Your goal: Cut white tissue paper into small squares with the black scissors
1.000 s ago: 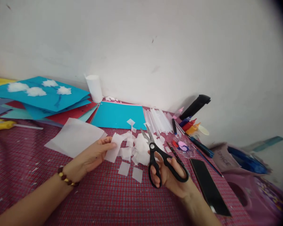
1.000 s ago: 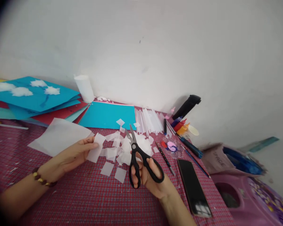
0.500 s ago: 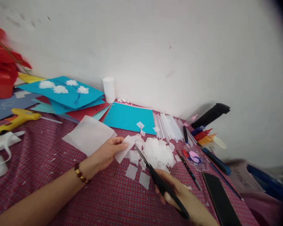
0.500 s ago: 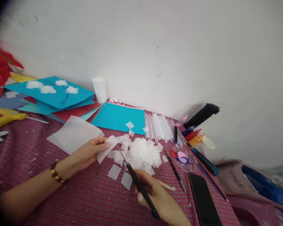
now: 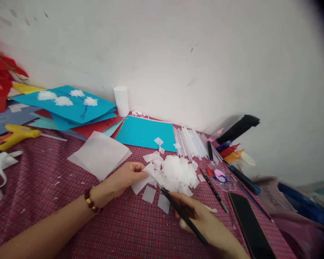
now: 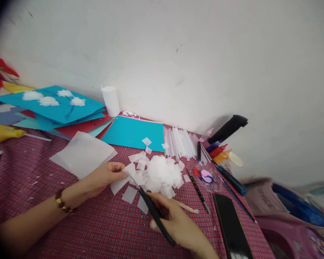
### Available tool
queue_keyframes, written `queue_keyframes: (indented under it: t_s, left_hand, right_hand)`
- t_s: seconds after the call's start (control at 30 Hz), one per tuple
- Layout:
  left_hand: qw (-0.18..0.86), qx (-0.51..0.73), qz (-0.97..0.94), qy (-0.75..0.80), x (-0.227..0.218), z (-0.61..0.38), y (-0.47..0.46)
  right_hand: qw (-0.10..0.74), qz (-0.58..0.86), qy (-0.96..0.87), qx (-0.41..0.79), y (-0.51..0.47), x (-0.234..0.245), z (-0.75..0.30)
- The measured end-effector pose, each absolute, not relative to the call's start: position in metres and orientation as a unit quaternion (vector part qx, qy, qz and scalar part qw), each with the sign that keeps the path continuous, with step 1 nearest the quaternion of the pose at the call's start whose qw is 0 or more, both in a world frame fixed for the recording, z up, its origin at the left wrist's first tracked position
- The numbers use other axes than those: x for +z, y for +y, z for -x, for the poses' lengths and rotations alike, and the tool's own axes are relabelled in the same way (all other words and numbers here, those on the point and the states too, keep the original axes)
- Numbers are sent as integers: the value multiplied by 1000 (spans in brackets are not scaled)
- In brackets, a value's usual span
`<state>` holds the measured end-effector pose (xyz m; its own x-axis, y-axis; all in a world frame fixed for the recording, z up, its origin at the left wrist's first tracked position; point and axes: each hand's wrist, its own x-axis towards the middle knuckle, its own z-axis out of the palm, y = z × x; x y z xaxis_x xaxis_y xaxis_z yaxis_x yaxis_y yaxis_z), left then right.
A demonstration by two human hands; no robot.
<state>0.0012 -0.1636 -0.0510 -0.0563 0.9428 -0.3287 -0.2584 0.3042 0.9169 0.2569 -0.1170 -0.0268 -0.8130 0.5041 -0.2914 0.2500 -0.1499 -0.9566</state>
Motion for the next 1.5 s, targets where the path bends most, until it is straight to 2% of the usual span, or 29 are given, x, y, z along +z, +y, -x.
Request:
queue_keyframes:
  t_s: [0.57,0.97,1.17,1.3,1.5]
  left_hand:
    - [620,498,-290,533,-53,-14,-160]
    - [621,473,-308,543,-53,-13,-162]
    - [691,443,-302,486,-44,-4,-165]
    - [642,442,-305,547,-46,-2,-164]
    - [541,519,-329,575,-50,2,-159]
  right_hand:
    - [95,301,-655,687,-122,-29,-254]
    - [93,338,-708,613,-122,-31,-256]
    - [118,353,-676,636,-117,-36,-257]
    - [120,371,-654,649,-115,-41,-262]
    - [146,298,-667,667,-113,-34,-275]
